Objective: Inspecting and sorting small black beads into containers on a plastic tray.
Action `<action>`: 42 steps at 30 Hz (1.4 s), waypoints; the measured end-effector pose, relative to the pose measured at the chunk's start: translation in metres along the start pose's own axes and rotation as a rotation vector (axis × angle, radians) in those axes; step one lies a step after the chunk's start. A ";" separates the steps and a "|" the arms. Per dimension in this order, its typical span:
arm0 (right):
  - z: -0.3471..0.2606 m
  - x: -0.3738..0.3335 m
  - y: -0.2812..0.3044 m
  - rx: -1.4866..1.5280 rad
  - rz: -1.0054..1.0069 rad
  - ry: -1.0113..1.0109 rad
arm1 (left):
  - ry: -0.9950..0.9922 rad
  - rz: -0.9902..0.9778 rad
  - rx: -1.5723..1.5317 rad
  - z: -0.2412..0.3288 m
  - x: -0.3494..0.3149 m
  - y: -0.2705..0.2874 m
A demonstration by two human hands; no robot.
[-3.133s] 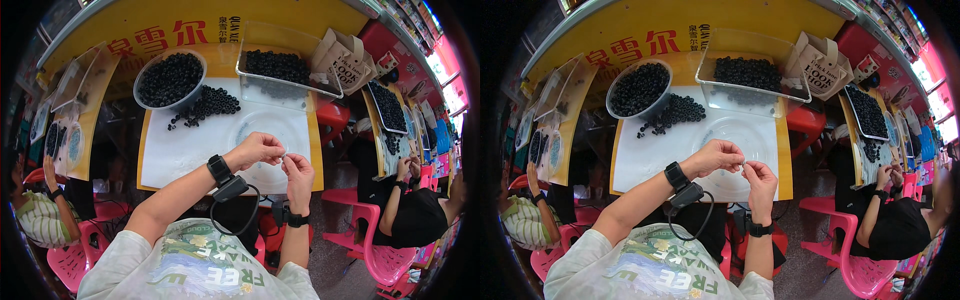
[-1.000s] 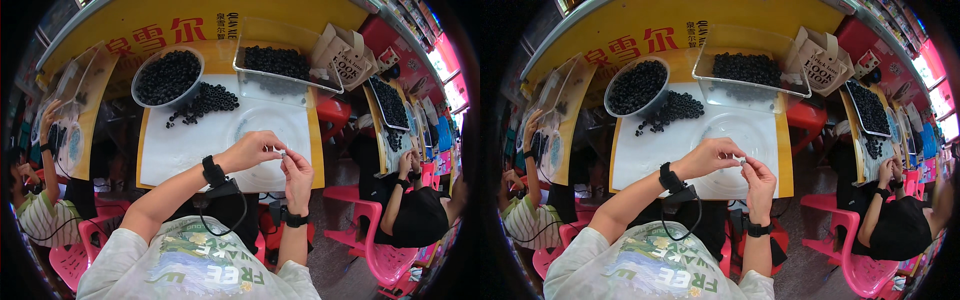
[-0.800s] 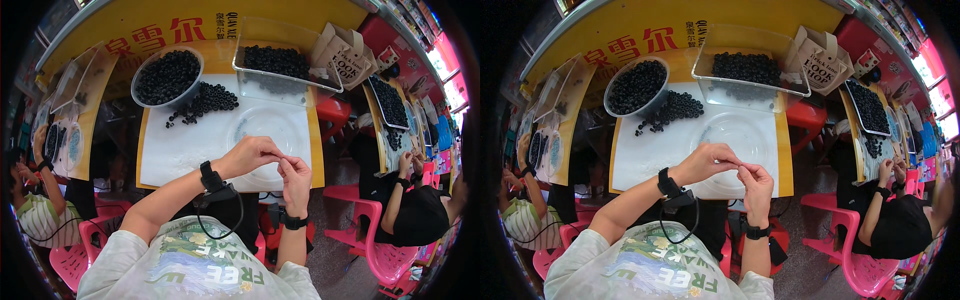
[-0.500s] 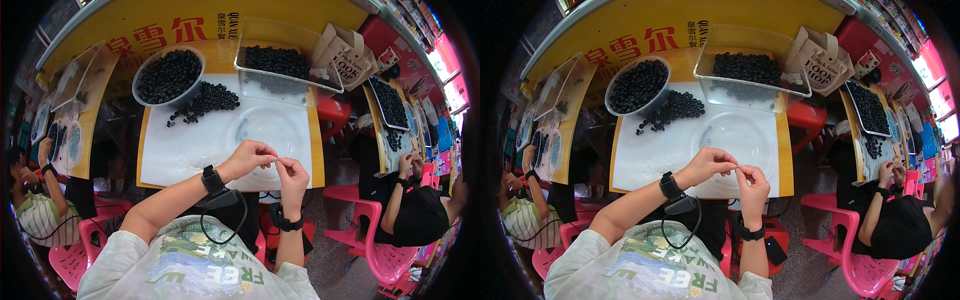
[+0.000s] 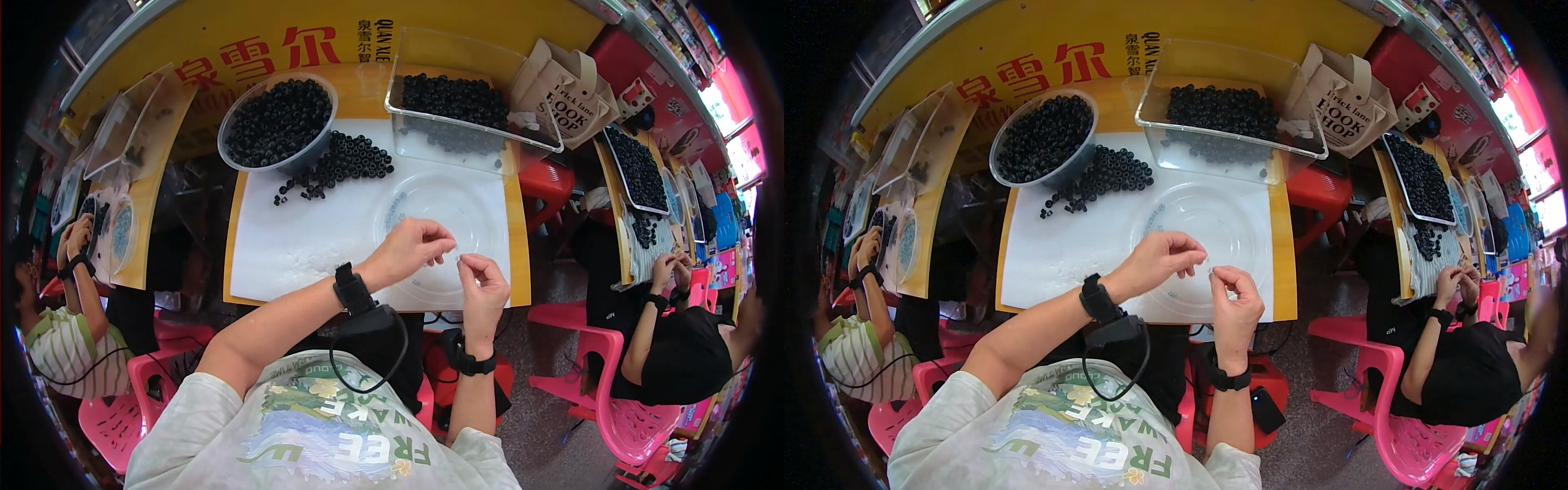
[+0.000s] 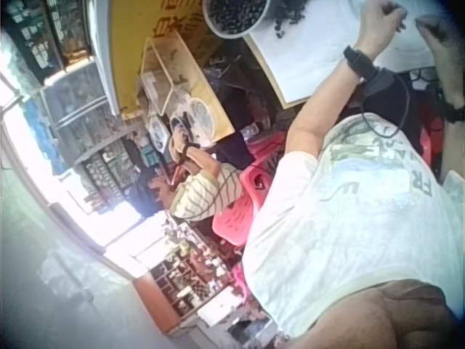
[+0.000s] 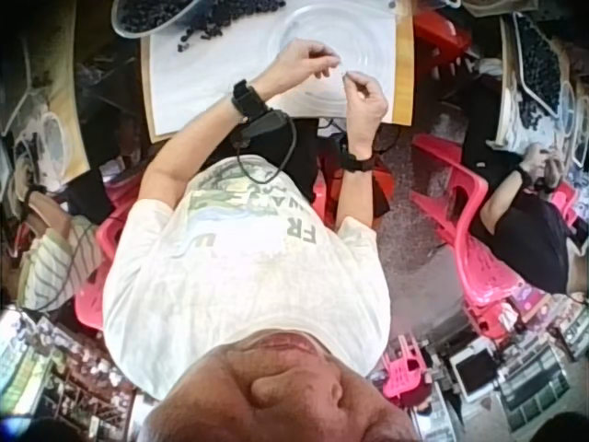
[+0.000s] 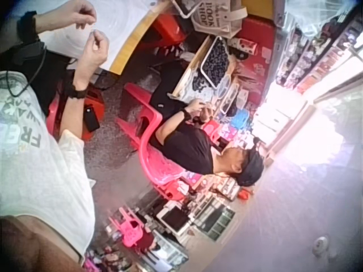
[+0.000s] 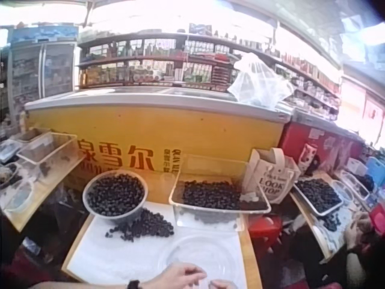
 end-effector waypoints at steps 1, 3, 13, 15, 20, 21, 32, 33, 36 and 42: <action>0.000 0.004 0.001 -0.008 0.013 -0.036 | -0.004 0.013 -0.001 0.000 0.006 0.004; 0.002 0.010 0.006 -0.082 0.009 -0.067 | -0.029 0.036 0.161 0.011 0.019 0.019; -0.003 0.027 -0.011 -0.610 -0.253 0.217 | -0.270 0.069 0.687 0.001 0.066 0.026; -0.004 0.027 -0.011 -0.608 -0.236 0.234 | -0.262 0.080 0.659 -0.004 0.066 0.028; -0.005 0.024 -0.011 -0.489 -0.219 0.232 | -0.180 0.104 0.521 0.010 0.047 0.051; -0.006 0.024 -0.014 -0.507 -0.242 0.276 | -0.172 0.109 0.470 0.013 0.041 0.057; -0.009 0.027 -0.052 -0.747 -0.455 0.501 | 0.040 0.161 0.081 -0.001 -0.042 0.084; -0.008 0.028 -0.051 -0.749 -0.447 0.490 | 0.045 0.155 0.064 -0.003 -0.045 0.081; -0.008 0.030 -0.050 -0.691 -0.409 0.434 | 0.055 0.136 0.025 -0.009 -0.047 0.069; -0.021 0.030 -0.040 -0.436 -0.331 0.161 | -0.049 0.108 0.016 0.002 -0.036 0.037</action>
Point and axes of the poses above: each hand's wrist, its own x-axis towards the middle knuckle, its own y-axis out of the back of the hand, z = x × y, the point moved 5 cm from there along x, towards the middle knuckle, and after that the axes turned 9 degrees about x, right-handed, at the moved point
